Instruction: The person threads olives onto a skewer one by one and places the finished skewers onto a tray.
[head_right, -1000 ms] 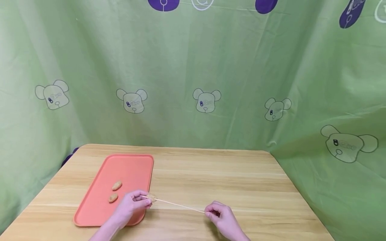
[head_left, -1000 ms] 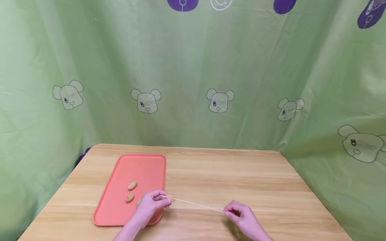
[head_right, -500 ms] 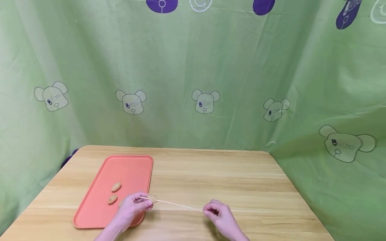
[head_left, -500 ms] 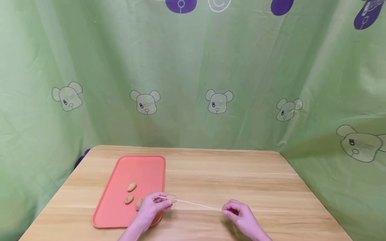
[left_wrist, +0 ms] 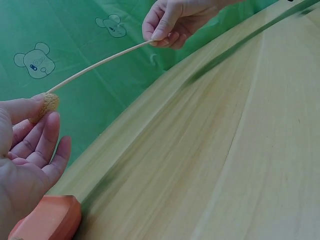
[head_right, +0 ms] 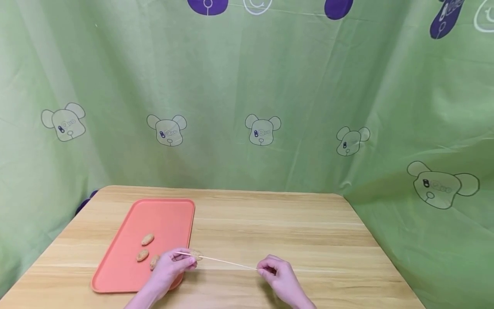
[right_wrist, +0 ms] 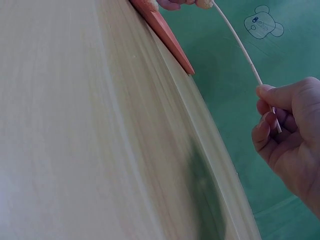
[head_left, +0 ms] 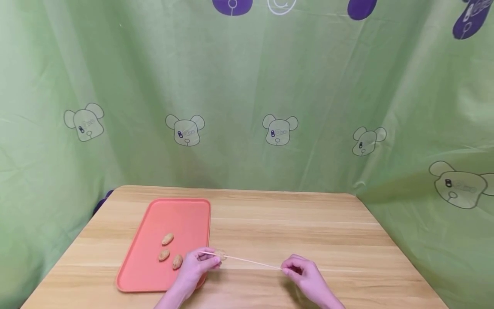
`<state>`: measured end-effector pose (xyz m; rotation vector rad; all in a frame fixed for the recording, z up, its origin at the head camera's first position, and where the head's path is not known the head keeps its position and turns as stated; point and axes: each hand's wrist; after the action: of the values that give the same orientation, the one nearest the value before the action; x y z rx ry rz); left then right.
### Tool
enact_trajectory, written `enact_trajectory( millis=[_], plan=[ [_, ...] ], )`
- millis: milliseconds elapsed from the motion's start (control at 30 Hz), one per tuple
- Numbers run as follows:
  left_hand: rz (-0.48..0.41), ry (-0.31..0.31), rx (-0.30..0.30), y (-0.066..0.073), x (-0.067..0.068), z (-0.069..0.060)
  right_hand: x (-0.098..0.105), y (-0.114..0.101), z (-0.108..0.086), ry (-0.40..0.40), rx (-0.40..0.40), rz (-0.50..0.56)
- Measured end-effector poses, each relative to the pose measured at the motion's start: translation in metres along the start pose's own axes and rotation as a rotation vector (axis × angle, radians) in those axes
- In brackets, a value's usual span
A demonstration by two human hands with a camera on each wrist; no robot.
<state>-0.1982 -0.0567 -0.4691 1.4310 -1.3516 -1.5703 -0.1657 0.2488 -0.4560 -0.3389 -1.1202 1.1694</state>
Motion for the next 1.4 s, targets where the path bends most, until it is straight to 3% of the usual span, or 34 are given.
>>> enact_trajectory(
  millis=[233,467,767,1400],
  plan=[
    [-0.014,0.015,0.023,-0.004,-0.001,-0.001,-0.003,0.001,0.002,0.002,0.05,-0.009],
    [-0.011,0.033,0.016,-0.004,-0.003,0.0,-0.006,0.002,0.001,-0.021,0.016,0.012],
    [-0.005,0.009,-0.003,-0.004,-0.005,0.0,-0.008,-0.001,0.003,-0.024,0.01,0.022],
    [0.038,0.015,0.01,-0.003,-0.011,0.002,-0.016,-0.002,0.009,-0.01,0.033,0.062]
  ],
)
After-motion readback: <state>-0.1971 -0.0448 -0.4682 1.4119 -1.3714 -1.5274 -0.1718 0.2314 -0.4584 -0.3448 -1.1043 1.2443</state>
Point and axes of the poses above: each hand's wrist, its own z-axis towards the middle knuckle, its own x-axis out of the back of the hand, y = z × x, and after that the axes turned 8 degrees about x, right-handed
